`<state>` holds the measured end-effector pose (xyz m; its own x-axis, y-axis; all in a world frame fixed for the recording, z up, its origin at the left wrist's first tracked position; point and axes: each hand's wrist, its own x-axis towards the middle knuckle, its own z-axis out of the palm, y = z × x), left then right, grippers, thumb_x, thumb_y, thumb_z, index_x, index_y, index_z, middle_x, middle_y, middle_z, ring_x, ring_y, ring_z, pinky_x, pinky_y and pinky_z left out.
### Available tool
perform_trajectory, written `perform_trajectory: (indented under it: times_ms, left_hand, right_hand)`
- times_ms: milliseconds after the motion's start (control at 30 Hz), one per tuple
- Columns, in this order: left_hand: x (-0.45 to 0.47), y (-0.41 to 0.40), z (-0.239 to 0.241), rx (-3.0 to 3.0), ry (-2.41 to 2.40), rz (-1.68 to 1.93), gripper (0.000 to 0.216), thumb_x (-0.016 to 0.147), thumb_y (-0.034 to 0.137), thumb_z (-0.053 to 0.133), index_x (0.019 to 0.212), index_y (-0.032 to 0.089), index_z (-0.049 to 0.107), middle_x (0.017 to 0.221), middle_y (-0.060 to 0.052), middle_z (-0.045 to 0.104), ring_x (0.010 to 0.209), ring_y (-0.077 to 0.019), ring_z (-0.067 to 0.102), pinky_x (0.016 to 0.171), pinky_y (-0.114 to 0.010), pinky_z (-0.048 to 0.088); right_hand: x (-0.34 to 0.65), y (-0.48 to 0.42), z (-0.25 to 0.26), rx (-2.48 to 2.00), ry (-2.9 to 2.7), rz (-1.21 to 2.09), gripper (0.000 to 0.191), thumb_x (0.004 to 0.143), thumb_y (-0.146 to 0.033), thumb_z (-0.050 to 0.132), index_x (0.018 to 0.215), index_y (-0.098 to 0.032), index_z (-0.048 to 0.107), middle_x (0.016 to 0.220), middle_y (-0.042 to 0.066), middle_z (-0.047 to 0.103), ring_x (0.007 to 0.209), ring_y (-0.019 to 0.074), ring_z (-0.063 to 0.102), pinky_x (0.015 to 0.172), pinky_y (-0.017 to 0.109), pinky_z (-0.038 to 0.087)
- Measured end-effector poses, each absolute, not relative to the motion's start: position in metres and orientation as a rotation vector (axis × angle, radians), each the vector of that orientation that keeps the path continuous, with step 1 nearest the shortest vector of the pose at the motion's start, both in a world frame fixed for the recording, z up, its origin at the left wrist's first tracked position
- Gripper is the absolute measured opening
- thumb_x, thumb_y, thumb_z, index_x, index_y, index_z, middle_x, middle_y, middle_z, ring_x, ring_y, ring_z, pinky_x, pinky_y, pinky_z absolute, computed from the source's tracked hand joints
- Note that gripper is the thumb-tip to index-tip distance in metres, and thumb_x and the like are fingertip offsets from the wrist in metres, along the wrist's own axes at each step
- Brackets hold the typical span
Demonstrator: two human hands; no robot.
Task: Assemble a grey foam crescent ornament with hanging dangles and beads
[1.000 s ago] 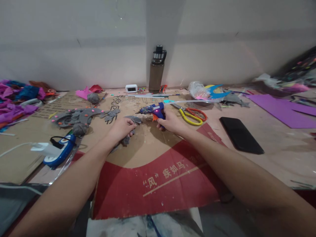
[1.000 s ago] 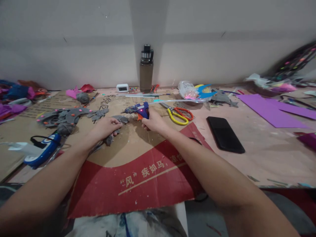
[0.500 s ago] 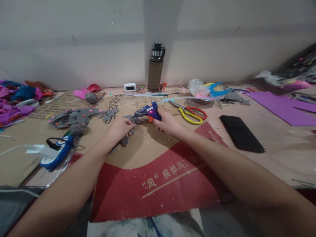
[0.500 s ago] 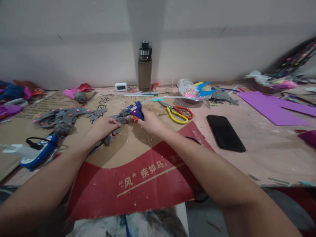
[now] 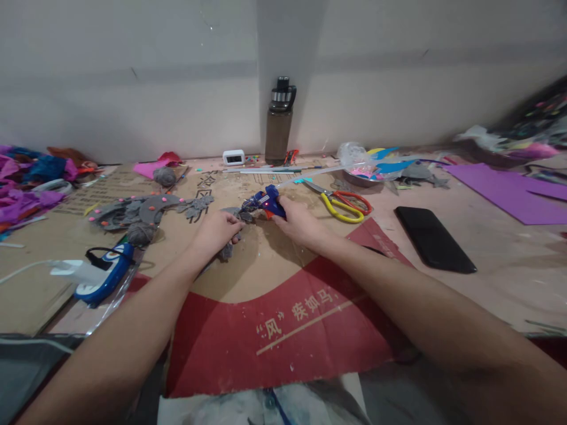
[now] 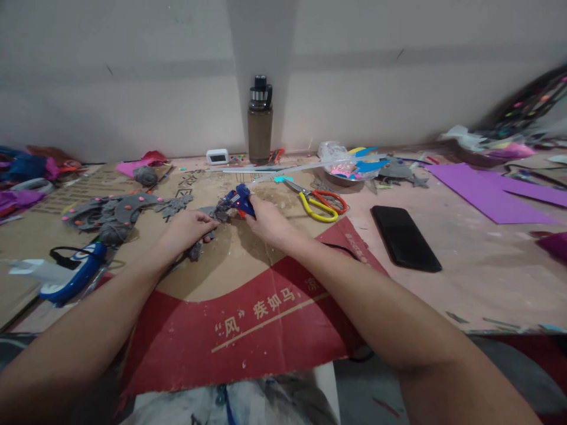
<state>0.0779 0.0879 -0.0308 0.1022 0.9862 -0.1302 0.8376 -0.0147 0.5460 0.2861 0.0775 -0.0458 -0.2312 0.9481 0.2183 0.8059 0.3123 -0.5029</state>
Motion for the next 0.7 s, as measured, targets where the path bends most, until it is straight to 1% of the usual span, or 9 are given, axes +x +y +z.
perform_trajectory:
  times_ms: [133, 267, 400, 533, 700]
  left_hand:
    - [0.0762, 0.0891, -0.0338, 1.891, 1.757, 0.392, 0.021, 0.076, 0.035, 0.059, 0.076, 0.018, 0.070, 0.050, -0.002, 0.063, 0.046, -0.0134, 0.055, 0.044, -0.023, 0.035]
    - [0.0760, 0.0893, -0.0346, 1.867, 1.763, 0.401, 0.020, 0.076, 0.035, 0.059, 0.075, 0.018, 0.070, 0.051, -0.002, 0.063, 0.045, -0.0124, 0.054, 0.044, -0.023, 0.035]
    - [0.0766, 0.0886, -0.0339, 1.856, 1.756, 0.412, 0.020, 0.076, 0.035, 0.059, 0.076, 0.018, 0.070, 0.049, -0.002, 0.062, 0.043, -0.0119, 0.052, 0.043, -0.023, 0.034]
    - [0.0759, 0.0888, -0.0335, 1.870, 1.752, 0.395, 0.020, 0.076, 0.035, 0.059, 0.074, 0.018, 0.069, 0.050, -0.002, 0.063, 0.043, -0.0124, 0.052, 0.042, -0.023, 0.033]
    - [0.0746, 0.0905, -0.0346, 1.891, 1.760, 0.391, 0.020, 0.076, 0.034, 0.059, 0.072, 0.018, 0.069, 0.050, -0.002, 0.063, 0.047, -0.0135, 0.056, 0.045, -0.023, 0.037]
  right_hand:
    - [0.2878, 0.0776, -0.0461, -1.579, -2.095, 0.371, 0.025, 0.085, -0.024, 0.047, 0.107, -0.014, 0.053, 0.095, 0.014, 0.067, 0.080, 0.0210, 0.060, 0.066, 0.027, 0.039]
    - [0.2910, 0.0807, -0.0503, -1.574, -2.069, 0.370, 0.026, 0.085, -0.024, 0.046, 0.108, -0.014, 0.052, 0.098, 0.013, 0.066, 0.083, 0.0214, 0.060, 0.068, 0.028, 0.039]
    - [0.2943, 0.0836, -0.0520, -1.608, -2.027, 0.353, 0.023, 0.084, -0.027, 0.048, 0.103, -0.015, 0.053, 0.095, 0.012, 0.065, 0.083, 0.0218, 0.058, 0.067, 0.029, 0.039]
    - [0.2958, 0.0842, -0.0511, -1.599, -1.979, 0.418, 0.023, 0.084, -0.027, 0.048, 0.104, -0.016, 0.052, 0.091, 0.010, 0.065, 0.078, 0.0201, 0.059, 0.065, 0.028, 0.040]
    - [0.2933, 0.0817, -0.0488, -1.582, -1.978, 0.502, 0.017, 0.084, -0.029, 0.050, 0.097, -0.017, 0.053, 0.087, 0.009, 0.065, 0.077, 0.0194, 0.060, 0.063, 0.027, 0.042]
